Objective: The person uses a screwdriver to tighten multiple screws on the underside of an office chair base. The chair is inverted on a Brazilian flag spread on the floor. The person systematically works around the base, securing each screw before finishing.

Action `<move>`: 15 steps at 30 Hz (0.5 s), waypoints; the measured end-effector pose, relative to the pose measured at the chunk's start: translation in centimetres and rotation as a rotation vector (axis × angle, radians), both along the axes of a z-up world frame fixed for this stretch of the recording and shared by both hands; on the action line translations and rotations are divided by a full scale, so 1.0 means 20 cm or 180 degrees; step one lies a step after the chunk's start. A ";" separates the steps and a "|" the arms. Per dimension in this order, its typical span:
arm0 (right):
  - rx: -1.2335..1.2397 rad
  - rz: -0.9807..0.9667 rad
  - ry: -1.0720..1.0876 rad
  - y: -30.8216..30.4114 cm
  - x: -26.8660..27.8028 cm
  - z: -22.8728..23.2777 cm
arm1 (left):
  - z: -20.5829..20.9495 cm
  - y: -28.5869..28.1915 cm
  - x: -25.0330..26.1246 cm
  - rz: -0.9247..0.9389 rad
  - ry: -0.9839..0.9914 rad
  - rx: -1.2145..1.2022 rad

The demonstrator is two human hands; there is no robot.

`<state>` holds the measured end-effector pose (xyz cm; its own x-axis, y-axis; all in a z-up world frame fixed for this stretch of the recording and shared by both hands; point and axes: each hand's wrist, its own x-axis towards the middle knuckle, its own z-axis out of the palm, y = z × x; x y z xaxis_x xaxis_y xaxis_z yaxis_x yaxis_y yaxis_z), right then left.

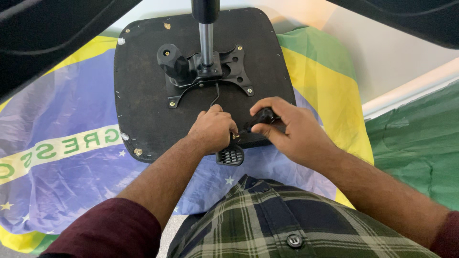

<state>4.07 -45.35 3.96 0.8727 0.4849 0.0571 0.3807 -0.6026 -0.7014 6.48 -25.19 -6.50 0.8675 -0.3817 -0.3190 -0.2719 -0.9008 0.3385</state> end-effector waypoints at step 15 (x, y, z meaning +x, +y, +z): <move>-0.0018 -0.0203 -0.0008 0.14 0.06 -0.04 | 0.26 0.05 0.02 0.1274 -0.0444 -0.3342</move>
